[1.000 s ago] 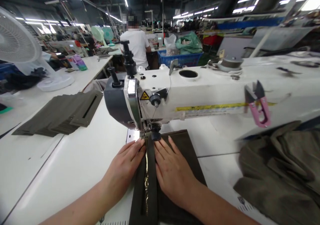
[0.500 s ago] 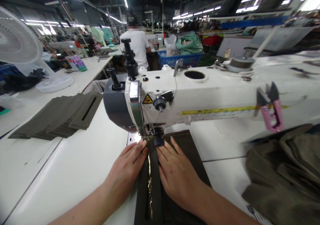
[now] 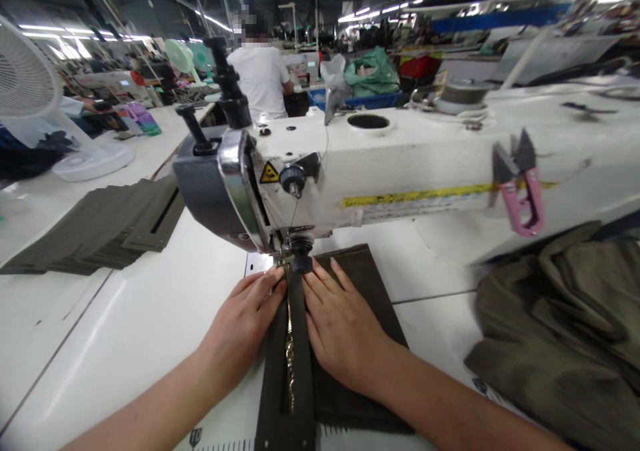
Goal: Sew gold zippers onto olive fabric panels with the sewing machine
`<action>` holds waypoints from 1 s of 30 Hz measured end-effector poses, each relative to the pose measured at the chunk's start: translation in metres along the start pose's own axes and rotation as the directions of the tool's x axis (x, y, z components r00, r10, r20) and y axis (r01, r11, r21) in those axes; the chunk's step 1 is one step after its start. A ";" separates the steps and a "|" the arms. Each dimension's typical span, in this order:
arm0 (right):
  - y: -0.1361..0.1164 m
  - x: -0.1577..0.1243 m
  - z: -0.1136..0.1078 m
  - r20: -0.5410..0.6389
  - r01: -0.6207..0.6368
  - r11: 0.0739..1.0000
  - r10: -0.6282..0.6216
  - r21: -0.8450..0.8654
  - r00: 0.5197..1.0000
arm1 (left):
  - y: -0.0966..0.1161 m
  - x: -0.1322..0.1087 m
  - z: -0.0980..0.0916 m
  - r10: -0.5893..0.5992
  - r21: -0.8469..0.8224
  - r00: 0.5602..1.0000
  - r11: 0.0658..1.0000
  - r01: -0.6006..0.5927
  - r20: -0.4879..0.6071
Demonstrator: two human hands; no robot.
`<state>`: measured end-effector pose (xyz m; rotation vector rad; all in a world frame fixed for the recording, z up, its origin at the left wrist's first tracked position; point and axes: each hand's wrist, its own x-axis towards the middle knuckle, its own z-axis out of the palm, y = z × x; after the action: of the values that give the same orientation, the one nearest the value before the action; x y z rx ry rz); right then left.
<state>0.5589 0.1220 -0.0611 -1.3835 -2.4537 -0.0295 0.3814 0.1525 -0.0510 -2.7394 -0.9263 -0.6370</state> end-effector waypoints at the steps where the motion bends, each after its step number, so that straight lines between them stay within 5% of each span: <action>1: 0.000 0.000 0.000 -0.002 -0.002 1.000 0.002 -0.007 1.000 | 0.000 0.001 0.000 0.001 -0.003 1.000 1.000 -0.001 0.003; 19: 0.018 0.024 -0.001 -0.004 0.033 0.991 -0.032 0.126 0.999 | -0.017 0.013 0.001 -0.087 -0.097 0.993 0.991 0.095 0.082; 25: 0.001 -0.009 -0.014 -0.205 0.155 0.971 -0.117 0.182 0.972 | -0.020 0.000 -0.001 -0.025 -0.159 0.998 0.987 0.034 0.056; 30: -0.035 -0.044 -0.015 -0.368 0.331 0.943 -0.309 -0.002 0.877 | -0.010 -0.017 -0.006 0.040 -0.171 0.999 0.985 -0.034 0.033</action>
<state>0.5545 0.0644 -0.0552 -0.8387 -2.3112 -0.2612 0.3613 0.1497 -0.0529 -2.9201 -0.8639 -0.6923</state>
